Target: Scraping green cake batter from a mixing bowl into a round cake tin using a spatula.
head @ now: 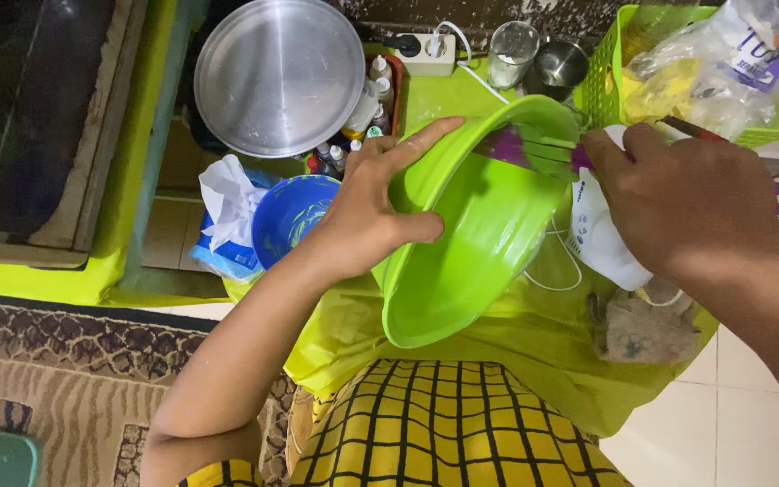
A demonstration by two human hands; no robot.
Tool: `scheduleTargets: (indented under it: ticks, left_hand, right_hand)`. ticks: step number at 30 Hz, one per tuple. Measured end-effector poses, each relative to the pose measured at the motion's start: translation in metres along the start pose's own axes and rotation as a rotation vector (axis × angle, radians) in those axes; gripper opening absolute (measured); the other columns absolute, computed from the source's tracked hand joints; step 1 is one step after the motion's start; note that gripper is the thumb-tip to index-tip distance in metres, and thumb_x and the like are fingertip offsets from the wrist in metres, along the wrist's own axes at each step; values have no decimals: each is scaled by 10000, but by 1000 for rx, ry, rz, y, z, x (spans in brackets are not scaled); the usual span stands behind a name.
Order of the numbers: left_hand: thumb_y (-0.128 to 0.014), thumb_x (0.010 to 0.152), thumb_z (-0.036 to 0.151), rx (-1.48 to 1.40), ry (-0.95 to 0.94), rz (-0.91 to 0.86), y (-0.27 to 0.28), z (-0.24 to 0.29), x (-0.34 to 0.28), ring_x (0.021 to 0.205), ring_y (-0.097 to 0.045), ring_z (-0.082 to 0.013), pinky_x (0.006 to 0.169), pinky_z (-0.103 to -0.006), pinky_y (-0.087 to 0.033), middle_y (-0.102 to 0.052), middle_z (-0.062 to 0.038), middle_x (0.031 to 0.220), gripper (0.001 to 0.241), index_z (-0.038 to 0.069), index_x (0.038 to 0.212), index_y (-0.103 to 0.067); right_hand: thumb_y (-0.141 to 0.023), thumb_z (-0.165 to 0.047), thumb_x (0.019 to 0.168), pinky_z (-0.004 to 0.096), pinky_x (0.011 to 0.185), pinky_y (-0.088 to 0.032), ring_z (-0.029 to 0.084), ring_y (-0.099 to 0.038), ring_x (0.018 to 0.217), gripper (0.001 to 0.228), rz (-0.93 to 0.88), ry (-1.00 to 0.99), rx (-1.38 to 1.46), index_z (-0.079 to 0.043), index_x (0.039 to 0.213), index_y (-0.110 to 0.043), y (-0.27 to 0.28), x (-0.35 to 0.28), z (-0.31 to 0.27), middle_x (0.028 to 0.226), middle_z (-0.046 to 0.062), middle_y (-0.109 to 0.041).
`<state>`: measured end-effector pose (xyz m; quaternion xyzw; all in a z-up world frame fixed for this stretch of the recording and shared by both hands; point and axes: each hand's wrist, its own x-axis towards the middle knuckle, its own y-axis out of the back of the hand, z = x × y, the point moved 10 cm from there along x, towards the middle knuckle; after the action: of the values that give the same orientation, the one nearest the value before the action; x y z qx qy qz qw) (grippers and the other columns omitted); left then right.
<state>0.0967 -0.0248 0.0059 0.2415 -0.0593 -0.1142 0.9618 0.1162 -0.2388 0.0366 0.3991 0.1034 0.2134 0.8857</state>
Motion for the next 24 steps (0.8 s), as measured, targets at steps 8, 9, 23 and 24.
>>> scheduleTargets:
  ticks: [8,9,23,24]
  left_hand:
    - [-681,621,219,-12,26,-30,-6,-4,1,1251,-430,-379,1042,-478,-402,-593,-188,1323,863,284,1466,-515]
    - [-671,617,224,-11,40,-28,-5,-5,1,1262,-424,-385,1035,-482,-407,-591,-191,1326,862,286,1463,-519]
    - [-526,582,199,-650,289,349,39,-130,-11,1161,-523,-321,933,-395,-450,-551,-205,1348,882,33,1447,-483]
    - [-523,603,230,-734,460,508,48,-161,-31,958,-537,-308,818,-405,-446,-569,-247,1174,856,-28,1417,-468]
  right_hand:
    - [-554,-320,1059,242,478,-452,79,-623,528,303,282,22,-91,-284,1355,-609,23,-11,-9,930,-88,-607]
    - [-567,-335,1086,234,478,-403,67,-594,535,279,364,22,-108,-287,1354,-626,28,-13,-11,920,-91,-586]
    - [-842,-192,925,299,486,-408,141,-574,561,334,403,9,770,-139,1253,-803,-22,-45,6,890,14,-715]
    - [-855,-169,907,281,468,-418,144,-587,547,354,361,-48,890,-80,1245,-804,-41,-52,10,910,82,-758]
